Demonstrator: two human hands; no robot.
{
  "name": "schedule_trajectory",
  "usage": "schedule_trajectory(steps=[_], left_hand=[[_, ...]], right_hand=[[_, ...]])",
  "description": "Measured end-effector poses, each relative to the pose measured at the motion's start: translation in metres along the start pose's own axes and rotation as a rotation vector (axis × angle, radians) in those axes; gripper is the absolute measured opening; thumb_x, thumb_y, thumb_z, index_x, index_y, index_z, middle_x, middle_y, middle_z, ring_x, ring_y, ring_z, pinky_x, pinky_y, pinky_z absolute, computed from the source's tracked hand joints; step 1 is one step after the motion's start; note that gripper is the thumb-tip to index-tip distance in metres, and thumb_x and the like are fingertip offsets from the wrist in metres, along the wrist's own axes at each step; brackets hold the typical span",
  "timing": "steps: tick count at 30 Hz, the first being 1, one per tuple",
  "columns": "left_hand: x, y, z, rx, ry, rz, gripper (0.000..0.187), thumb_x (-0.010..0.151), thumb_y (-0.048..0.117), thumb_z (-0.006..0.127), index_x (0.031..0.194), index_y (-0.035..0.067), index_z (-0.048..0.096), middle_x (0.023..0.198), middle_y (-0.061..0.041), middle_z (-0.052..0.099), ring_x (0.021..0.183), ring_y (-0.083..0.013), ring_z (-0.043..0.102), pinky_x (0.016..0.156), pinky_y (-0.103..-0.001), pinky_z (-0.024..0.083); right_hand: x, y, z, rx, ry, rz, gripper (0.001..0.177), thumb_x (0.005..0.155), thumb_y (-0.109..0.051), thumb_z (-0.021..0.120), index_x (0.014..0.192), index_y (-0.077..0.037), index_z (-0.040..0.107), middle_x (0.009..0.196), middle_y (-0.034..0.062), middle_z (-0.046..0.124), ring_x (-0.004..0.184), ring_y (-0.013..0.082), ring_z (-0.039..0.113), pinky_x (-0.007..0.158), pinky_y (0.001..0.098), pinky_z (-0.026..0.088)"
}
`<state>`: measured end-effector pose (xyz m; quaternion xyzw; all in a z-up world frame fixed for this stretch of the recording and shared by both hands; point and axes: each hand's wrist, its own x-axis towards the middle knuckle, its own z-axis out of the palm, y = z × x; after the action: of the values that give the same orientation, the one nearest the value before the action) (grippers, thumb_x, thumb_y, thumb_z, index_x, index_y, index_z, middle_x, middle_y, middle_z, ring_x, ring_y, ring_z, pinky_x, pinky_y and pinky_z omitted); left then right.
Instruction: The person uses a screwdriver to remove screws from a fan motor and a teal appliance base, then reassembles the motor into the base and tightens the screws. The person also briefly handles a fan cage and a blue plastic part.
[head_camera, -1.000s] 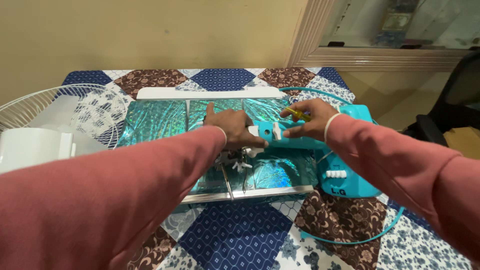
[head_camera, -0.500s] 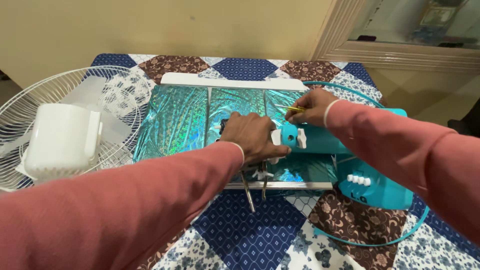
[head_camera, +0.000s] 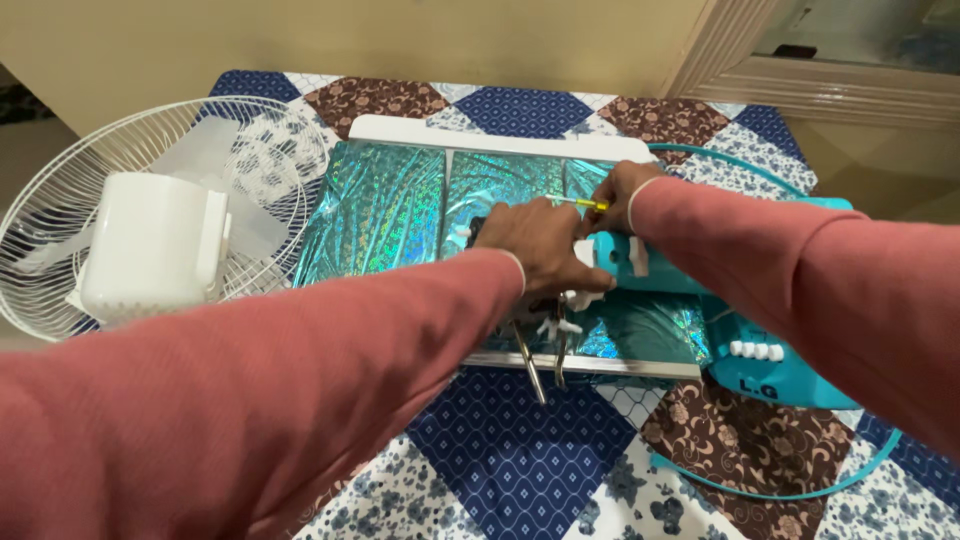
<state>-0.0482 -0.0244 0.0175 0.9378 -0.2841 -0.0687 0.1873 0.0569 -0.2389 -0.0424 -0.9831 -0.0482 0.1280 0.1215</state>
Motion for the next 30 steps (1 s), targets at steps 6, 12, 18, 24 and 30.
schedule_trajectory(steps=[6,12,18,24,30], left_hand=[[0.008,-0.002,-0.001,0.013,-0.062,-0.052,0.072,0.065,0.068,0.075,0.114,0.016,0.077,0.108,-0.013,0.076,0.105,-0.0313,0.072,0.094,-0.049,0.055],[0.021,-0.009,0.005,-0.023,-0.147,-0.106,0.084,0.062,0.071,0.08,0.125,0.016,0.072,0.117,-0.014,0.072,0.11,-0.0315,0.068,0.099,-0.049,0.049],[0.053,-0.013,0.0,-0.334,-0.444,-0.193,0.067,0.063,0.05,0.089,0.112,0.003,0.084,0.108,-0.014,0.079,0.091,-0.0259,0.073,0.081,-0.045,0.058],[0.076,-0.018,-0.002,-0.416,-0.705,-0.353,0.063,0.069,0.05,0.088,0.114,0.008,0.075,0.121,-0.012,0.076,0.101,-0.0257,0.067,0.084,-0.046,0.054],[0.101,-0.015,0.002,0.048,-0.742,-0.188,0.054,0.084,0.062,0.074,0.108,0.013,0.078,0.126,-0.007,0.067,0.111,-0.021,0.053,0.092,-0.046,0.042]], right_hand=[[0.0,-0.005,-0.009,-0.053,0.02,0.054,0.04,0.065,-0.034,0.093,0.1,-0.016,0.085,0.089,0.0157,0.08,0.077,0.0264,0.076,0.076,0.0399,0.06],[-0.03,0.012,-0.019,0.197,0.253,0.132,0.038,0.069,-0.033,0.088,0.09,-0.002,0.083,0.077,0.0145,0.077,0.067,0.02,0.071,0.069,0.0343,0.058],[-0.055,0.03,-0.029,0.534,0.212,0.046,0.02,0.078,-0.023,0.082,0.091,-0.008,0.085,0.075,0.0027,0.077,0.064,0.0092,0.066,0.057,0.0279,0.051],[-0.08,0.035,-0.032,0.738,0.103,0.109,0.019,0.083,-0.021,0.077,0.096,-0.009,0.084,0.076,0.0032,0.073,0.05,0.0105,0.049,0.044,0.0284,0.037],[-0.103,0.041,-0.025,1.045,0.078,0.231,0.021,0.087,-0.017,0.072,0.104,-0.007,0.08,0.08,0.0018,0.07,0.047,0.0092,0.047,0.042,0.0275,0.04]])
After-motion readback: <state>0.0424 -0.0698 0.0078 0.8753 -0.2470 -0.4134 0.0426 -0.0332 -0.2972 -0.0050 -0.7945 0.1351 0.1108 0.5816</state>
